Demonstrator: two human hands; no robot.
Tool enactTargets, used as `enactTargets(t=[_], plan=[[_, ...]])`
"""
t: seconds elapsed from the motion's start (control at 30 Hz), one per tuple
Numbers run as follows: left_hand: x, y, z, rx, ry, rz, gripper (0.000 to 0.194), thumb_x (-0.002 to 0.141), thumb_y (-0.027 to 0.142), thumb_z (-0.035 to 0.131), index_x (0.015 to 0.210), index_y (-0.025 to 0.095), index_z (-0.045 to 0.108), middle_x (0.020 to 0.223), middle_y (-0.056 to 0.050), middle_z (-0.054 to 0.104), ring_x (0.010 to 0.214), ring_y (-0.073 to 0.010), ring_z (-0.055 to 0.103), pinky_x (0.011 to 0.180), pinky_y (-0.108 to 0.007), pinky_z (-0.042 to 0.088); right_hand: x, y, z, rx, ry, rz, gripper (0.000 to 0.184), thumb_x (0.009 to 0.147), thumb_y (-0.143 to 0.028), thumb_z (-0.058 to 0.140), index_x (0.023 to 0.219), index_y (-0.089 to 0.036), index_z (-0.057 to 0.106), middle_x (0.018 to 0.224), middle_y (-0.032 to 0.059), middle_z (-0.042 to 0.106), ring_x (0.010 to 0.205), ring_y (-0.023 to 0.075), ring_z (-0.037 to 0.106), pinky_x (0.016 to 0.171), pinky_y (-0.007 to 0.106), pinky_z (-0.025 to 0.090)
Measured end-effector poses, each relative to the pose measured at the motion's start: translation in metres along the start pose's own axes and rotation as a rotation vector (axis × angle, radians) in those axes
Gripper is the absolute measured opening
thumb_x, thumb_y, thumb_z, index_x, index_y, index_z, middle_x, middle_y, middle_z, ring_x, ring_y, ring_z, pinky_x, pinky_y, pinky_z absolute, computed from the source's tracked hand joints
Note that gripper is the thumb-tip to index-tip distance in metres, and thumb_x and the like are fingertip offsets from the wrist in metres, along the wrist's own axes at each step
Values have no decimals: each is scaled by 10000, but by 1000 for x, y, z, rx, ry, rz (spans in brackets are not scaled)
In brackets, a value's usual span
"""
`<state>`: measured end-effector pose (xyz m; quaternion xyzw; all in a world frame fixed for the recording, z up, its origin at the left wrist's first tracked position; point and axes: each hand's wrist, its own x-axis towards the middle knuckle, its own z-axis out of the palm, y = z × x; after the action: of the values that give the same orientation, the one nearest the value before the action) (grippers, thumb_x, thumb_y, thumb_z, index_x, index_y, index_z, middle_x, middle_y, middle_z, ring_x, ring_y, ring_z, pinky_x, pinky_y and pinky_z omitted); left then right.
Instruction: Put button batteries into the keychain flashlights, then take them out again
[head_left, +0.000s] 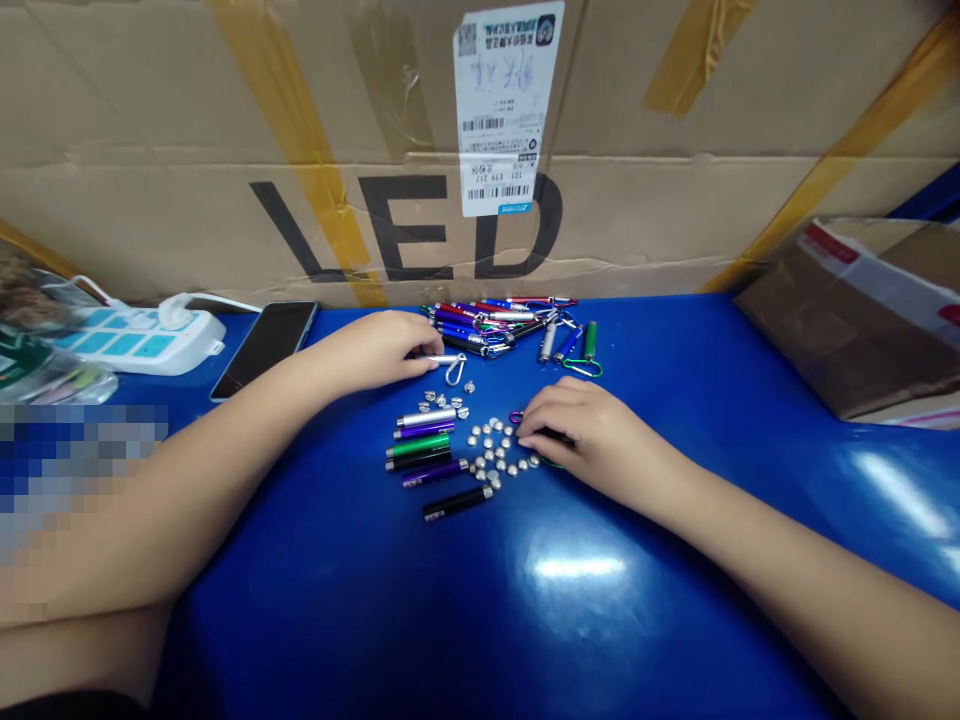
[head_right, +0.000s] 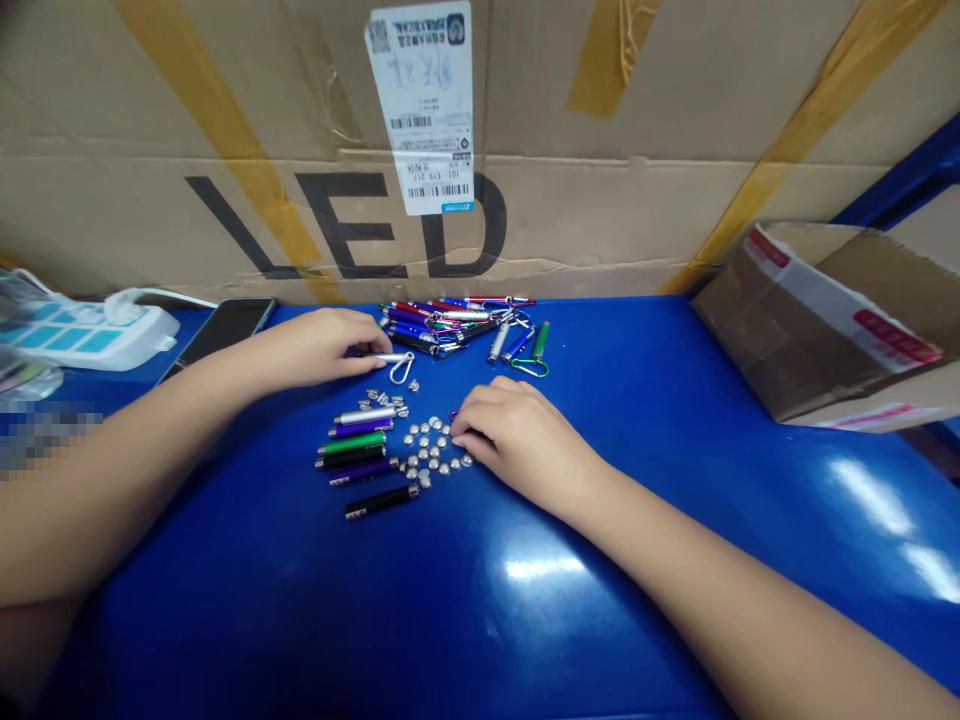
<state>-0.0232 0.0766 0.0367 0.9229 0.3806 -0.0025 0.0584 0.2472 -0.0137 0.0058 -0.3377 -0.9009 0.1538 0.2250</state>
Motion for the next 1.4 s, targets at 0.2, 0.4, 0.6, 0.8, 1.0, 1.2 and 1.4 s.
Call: enactTargets(t=[0.2,0.4,0.6,0.8,1.0,1.2,1.4], plan=[[-2,12,-5,24,69,8,227,888,329,511,981,199,672,965,-36,671,890,-191,602,794,-300,435,-3,-8,-20,-44,-131,66,66,850,-258,650,851,-208,693,805,23,671,763,158,594,749,307,417],[-8,58,-9,-148,11,186,167,897,291,544,926,213,689,928,-5,679,893,-155,590,813,-266,409,-5,-11,-12,-97,-263,103,54,840,-252,662,841,-211,698,776,23,649,740,161,578,695,292,411],[-10,74,0,5,-95,170,173,883,342,577,910,244,717,883,-16,665,870,-196,546,779,-315,375,-5,-13,-7,-52,-266,170,35,832,-178,651,840,-196,681,795,24,656,750,159,577,692,284,414],[-8,74,3,28,-136,142,191,890,281,548,882,243,735,895,-30,669,843,-187,555,781,-317,371,-5,-11,-1,-12,-192,166,51,802,-150,676,796,-195,653,743,1,650,722,141,565,677,266,406],[-6,76,7,12,-151,117,163,870,289,579,866,215,724,897,-42,675,850,-200,574,772,-314,392,-5,-10,1,17,-139,127,73,796,-154,689,754,-196,646,758,2,665,723,139,576,696,269,403],[-7,75,8,63,-117,152,214,882,335,571,910,188,723,894,-64,672,886,-223,583,802,-327,407,-4,-12,-2,24,-145,125,115,784,-136,697,701,-185,636,718,-8,661,693,133,571,677,269,393],[-7,71,6,77,-139,189,209,888,340,567,844,219,732,850,-38,670,822,-192,563,787,-311,393,-4,-11,-3,23,-178,112,96,797,-177,699,713,-197,658,728,-3,670,701,143,584,688,288,387]])
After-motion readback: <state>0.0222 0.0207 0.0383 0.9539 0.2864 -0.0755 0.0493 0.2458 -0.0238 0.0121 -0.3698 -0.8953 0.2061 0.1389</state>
